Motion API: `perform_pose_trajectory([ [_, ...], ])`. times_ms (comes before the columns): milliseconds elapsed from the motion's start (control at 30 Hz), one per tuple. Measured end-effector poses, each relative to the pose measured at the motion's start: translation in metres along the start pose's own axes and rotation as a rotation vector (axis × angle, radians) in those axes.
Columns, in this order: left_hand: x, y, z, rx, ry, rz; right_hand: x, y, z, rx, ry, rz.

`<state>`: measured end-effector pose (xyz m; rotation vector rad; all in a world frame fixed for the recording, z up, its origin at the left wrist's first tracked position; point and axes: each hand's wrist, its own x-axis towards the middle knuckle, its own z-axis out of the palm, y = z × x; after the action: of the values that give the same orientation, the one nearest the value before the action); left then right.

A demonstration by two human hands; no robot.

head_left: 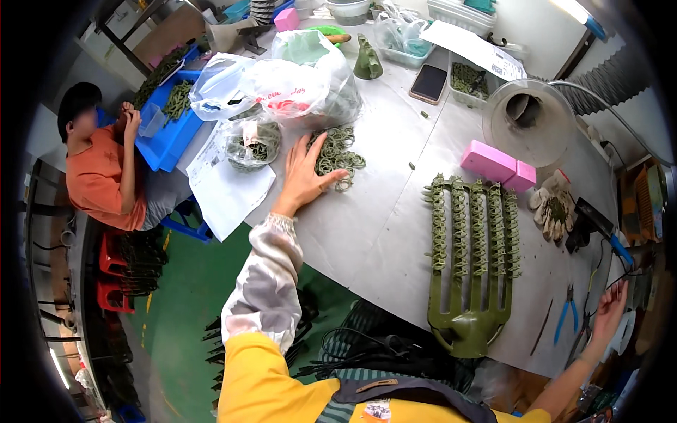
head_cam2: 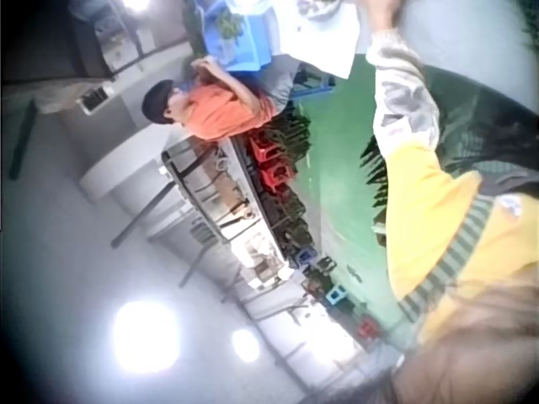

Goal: The person assembles small green components onto a large green rake-like fixture using a soldering iron, picking up pieces from a pile and placing them into slots on the fixture. The person also handles a small plastic bag and places a piece into it.

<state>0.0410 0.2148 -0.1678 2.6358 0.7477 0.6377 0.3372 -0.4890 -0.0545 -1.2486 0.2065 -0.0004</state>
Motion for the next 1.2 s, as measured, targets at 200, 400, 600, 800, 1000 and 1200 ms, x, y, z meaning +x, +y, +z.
perform_pose_trajectory([
  [200,0.025,0.028,0.034,-0.179,0.087,0.011,-0.150,-0.043,0.144,-0.413,-0.460,-0.217],
  [400,0.012,0.066,0.049,-0.506,0.073,0.125,-0.200,0.029,0.341,-0.754,-1.361,-0.461],
  [600,0.022,-0.033,-0.063,-0.100,0.927,-0.045,-0.222,0.124,0.466,-0.950,-1.785,-0.682],
  [800,0.009,-0.167,-0.104,-0.656,0.425,-0.951,-0.306,0.266,0.586,-0.795,-1.433,-1.160],
  [1000,0.010,-0.107,-0.083,-1.133,0.151,-0.734,-0.294,0.317,0.636,-0.990,-1.427,-0.885],
  [1200,-0.013,-0.127,-0.087,-1.128,0.225,-0.711,-0.283,0.324,0.650,-0.661,-1.472,-1.005],
])
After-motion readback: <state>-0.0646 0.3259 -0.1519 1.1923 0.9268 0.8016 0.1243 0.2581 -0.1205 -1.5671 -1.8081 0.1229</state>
